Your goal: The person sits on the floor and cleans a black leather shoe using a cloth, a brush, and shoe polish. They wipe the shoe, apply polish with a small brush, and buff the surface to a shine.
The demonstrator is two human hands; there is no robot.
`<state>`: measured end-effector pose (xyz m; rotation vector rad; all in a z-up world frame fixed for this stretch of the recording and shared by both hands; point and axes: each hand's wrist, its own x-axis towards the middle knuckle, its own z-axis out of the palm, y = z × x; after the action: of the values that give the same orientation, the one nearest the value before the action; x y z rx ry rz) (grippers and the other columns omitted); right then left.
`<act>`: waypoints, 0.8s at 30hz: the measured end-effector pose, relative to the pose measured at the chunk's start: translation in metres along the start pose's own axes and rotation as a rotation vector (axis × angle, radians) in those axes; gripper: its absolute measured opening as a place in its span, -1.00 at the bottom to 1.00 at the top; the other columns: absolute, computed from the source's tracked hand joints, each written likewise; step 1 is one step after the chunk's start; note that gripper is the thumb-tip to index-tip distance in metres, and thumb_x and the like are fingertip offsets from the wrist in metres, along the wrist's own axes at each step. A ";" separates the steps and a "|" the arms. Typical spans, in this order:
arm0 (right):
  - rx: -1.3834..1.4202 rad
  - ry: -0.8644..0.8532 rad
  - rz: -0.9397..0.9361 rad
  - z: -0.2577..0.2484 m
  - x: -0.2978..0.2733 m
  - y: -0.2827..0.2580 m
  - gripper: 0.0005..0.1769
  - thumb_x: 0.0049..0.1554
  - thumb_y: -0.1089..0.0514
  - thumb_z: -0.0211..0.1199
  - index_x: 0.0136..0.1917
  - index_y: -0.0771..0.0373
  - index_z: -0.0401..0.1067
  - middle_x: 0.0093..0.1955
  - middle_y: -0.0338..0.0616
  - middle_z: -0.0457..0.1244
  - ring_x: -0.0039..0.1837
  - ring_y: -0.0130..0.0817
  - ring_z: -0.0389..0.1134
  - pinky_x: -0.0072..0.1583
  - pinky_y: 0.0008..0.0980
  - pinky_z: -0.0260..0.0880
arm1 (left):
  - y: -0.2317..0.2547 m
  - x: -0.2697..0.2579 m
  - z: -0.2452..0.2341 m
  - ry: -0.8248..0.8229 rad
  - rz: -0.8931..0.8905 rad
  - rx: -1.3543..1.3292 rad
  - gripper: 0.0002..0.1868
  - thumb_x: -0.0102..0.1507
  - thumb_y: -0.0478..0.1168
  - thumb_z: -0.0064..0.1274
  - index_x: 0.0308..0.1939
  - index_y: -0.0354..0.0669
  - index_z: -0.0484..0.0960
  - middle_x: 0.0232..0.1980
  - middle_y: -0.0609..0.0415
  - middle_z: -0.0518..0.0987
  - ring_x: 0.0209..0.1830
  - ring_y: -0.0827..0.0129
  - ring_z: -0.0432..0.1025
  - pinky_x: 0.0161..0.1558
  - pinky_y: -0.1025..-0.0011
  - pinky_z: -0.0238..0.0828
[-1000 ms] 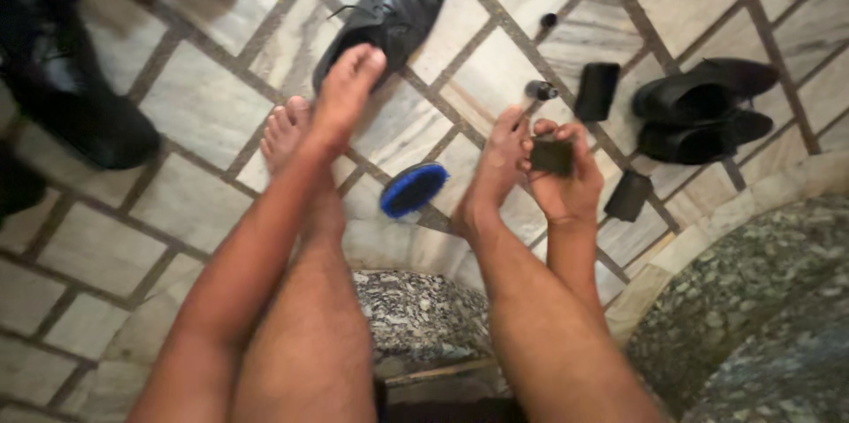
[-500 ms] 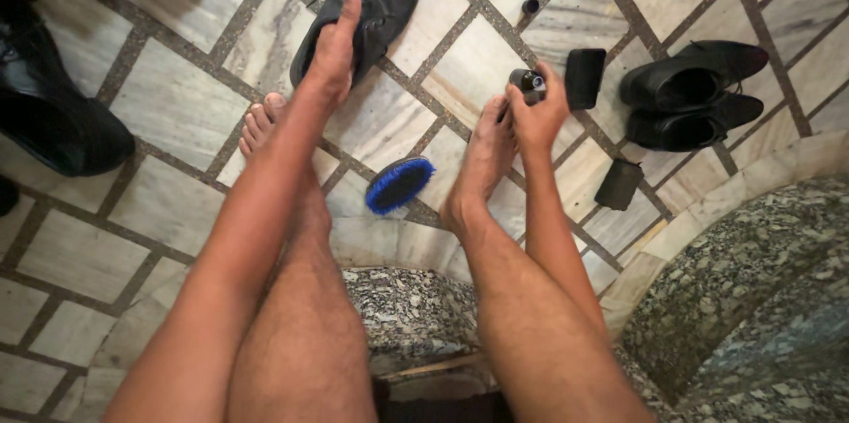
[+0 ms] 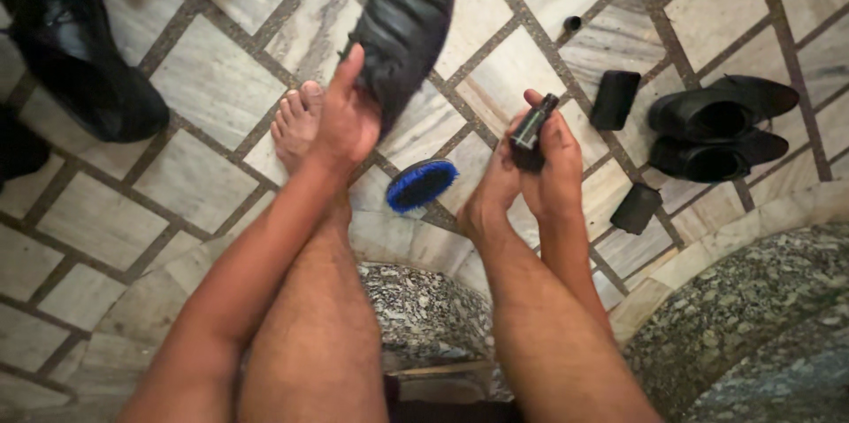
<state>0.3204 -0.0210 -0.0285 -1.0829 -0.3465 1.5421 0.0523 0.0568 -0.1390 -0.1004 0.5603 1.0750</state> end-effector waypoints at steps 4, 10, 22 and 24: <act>-0.105 -0.131 0.077 0.039 -0.014 -0.026 -0.27 0.24 0.10 0.32 0.54 0.42 0.14 0.11 0.00 0.29 0.02 -0.15 0.44 -0.02 -0.26 0.49 | -0.008 -0.025 -0.029 0.014 -0.066 -0.067 -0.57 0.52 -0.03 0.09 0.35 -0.20 0.47 0.24 0.10 0.58 0.29 0.37 0.41 0.42 0.35 0.23; -0.917 -0.220 -0.213 0.061 0.004 -0.040 -0.37 0.12 0.32 0.40 0.43 0.45 0.32 0.16 0.03 0.27 0.17 -0.20 0.42 0.24 -0.28 0.46 | -0.010 -0.028 -0.010 -0.099 -0.170 0.051 -0.45 0.41 0.01 0.07 0.36 -0.25 0.45 0.34 0.10 0.54 0.39 0.35 0.35 0.50 0.35 0.17; -1.208 -0.088 -0.506 0.067 0.038 -0.013 -0.71 0.26 0.31 0.37 0.25 0.32 0.47 0.08 -0.09 0.36 0.07 -0.39 0.37 0.12 -0.36 0.40 | -0.038 0.029 -0.033 0.024 -0.094 0.399 -0.15 0.39 0.35 -0.21 0.44 -0.33 0.33 0.48 0.01 0.41 0.47 0.37 0.32 0.52 0.36 0.12; -1.248 -0.079 -0.647 0.071 0.038 -0.012 -0.74 0.32 0.33 0.34 0.26 0.32 0.46 0.08 -0.05 0.35 0.07 -0.30 0.38 0.11 -0.31 0.40 | -0.038 0.027 -0.032 -0.005 -0.096 0.403 -0.13 0.38 0.37 -0.22 0.45 -0.31 0.31 0.49 0.02 0.40 0.48 0.37 0.31 0.52 0.37 0.12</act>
<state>0.2760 0.0404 0.0006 -1.5816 -1.6699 0.6763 0.0819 0.0487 -0.1867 0.2263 0.7497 0.8521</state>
